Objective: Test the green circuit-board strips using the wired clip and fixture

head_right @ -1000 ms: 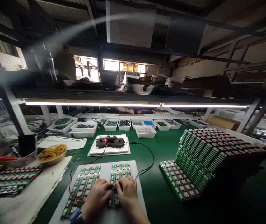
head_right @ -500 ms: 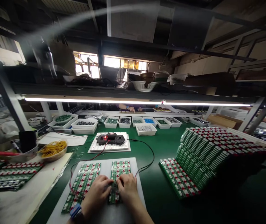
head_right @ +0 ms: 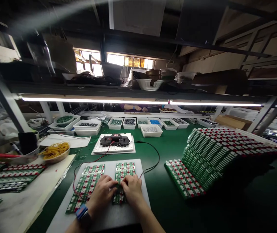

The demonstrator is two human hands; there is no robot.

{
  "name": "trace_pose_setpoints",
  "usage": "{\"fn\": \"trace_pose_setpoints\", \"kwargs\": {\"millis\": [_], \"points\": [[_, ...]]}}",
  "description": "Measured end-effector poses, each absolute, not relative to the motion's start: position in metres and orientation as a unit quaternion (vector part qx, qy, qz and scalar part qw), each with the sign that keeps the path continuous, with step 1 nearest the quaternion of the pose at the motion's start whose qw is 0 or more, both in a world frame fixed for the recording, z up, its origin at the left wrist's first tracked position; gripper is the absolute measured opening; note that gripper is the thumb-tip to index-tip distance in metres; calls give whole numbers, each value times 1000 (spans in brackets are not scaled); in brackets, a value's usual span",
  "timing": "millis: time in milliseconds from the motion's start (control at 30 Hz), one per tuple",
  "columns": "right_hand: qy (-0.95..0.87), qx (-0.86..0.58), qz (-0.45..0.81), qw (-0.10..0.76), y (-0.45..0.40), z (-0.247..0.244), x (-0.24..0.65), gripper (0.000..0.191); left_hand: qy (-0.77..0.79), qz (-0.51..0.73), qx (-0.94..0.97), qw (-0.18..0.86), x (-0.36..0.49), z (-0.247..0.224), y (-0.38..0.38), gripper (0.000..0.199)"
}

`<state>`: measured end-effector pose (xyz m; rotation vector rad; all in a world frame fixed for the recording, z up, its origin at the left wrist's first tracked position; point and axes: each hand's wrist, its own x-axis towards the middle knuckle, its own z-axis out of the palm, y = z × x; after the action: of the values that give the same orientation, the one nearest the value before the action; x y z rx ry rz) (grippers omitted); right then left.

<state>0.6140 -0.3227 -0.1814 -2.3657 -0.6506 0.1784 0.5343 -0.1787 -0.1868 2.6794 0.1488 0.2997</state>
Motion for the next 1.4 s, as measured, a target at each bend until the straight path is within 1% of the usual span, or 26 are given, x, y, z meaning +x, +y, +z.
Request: {"fn": "trace_pose_setpoints", "kwargs": {"millis": [167,333,533,700,833,967,1100,1200,1400], "points": [[-274,-889,75,360,-330,-175,613,17,41,116,967,222,529,-173,-176,23],[-289,-883,119,350,-336,-166,611,15,21,66,969,237,524,-162,-175,20],[-294,-881,117,352,-337,-166,608,17,30,65,963,261,520,-175,-175,22],[-291,-880,127,354,-340,-170,606,15,22,72,963,260,520,-184,-174,21],[-288,-893,105,328,-337,-174,604,18,24,70,964,257,520,-187,-175,23],[-268,-903,92,323,-332,-179,603,15,24,71,964,255,519,-187,-177,22],[-276,-909,76,302,-330,-181,600,18,28,72,965,252,518,-186,-178,23],[-279,-916,41,284,-327,-183,595,17,25,79,964,252,518,-187,-179,19],[-273,-915,5,298,-325,-192,592,14,17,95,962,254,517,-190,-179,15]]}}
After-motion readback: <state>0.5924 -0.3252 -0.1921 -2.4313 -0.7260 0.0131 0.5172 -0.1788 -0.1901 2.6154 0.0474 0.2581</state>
